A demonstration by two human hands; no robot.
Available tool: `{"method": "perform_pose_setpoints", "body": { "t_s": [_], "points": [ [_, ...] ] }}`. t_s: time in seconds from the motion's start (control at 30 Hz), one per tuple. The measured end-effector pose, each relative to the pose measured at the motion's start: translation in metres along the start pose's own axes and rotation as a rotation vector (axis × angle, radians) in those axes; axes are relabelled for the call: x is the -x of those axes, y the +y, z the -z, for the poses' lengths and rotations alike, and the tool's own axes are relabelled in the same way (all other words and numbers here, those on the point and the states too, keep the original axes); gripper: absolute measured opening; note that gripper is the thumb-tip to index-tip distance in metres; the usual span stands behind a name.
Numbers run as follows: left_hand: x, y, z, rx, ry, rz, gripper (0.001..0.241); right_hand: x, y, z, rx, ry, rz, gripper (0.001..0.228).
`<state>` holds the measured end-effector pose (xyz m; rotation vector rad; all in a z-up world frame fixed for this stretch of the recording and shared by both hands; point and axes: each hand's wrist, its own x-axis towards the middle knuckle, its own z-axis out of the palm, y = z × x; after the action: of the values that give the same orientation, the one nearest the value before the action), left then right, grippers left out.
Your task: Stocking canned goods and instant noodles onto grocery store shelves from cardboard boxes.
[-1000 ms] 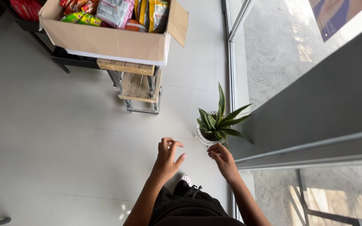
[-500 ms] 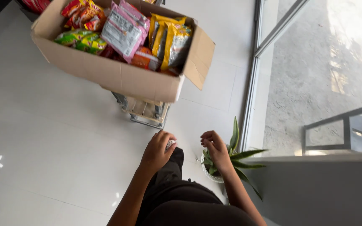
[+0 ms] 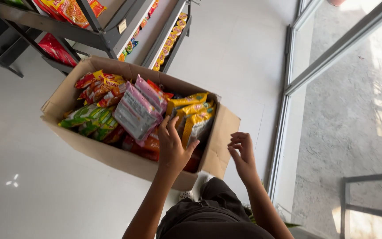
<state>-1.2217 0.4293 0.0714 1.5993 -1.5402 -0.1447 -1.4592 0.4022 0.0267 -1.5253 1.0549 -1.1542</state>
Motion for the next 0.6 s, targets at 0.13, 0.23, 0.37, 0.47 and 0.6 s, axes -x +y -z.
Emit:
{"method": "perform_pose_setpoints", "body": {
  "t_s": [0.13,0.23,0.37,0.47,0.6],
  "points": [
    [-0.011,-0.011,-0.014,0.05,-0.042,0.139,0.1,-0.067,-0.019,-0.004,0.174,-0.199,0.243,0.044],
    [-0.016,-0.007,-0.019,0.106,-0.104,0.188,0.109,-0.116,-0.028,-0.005,0.289,-0.439,0.406,0.059],
    [-0.027,0.022,-0.022,0.055,-0.049,0.304,0.114,-0.172,-0.041,-0.008,0.436,-0.774,0.395,0.076],
    [-0.03,0.043,-0.031,-0.042,-0.024,0.404,0.117,-0.202,-0.029,-0.008,0.556,-0.986,0.405,0.085],
    [-0.031,0.071,-0.044,-0.189,-0.082,0.649,0.113,-0.218,-0.014,-0.006,0.588,-1.162,0.517,0.095]
  ]
}}
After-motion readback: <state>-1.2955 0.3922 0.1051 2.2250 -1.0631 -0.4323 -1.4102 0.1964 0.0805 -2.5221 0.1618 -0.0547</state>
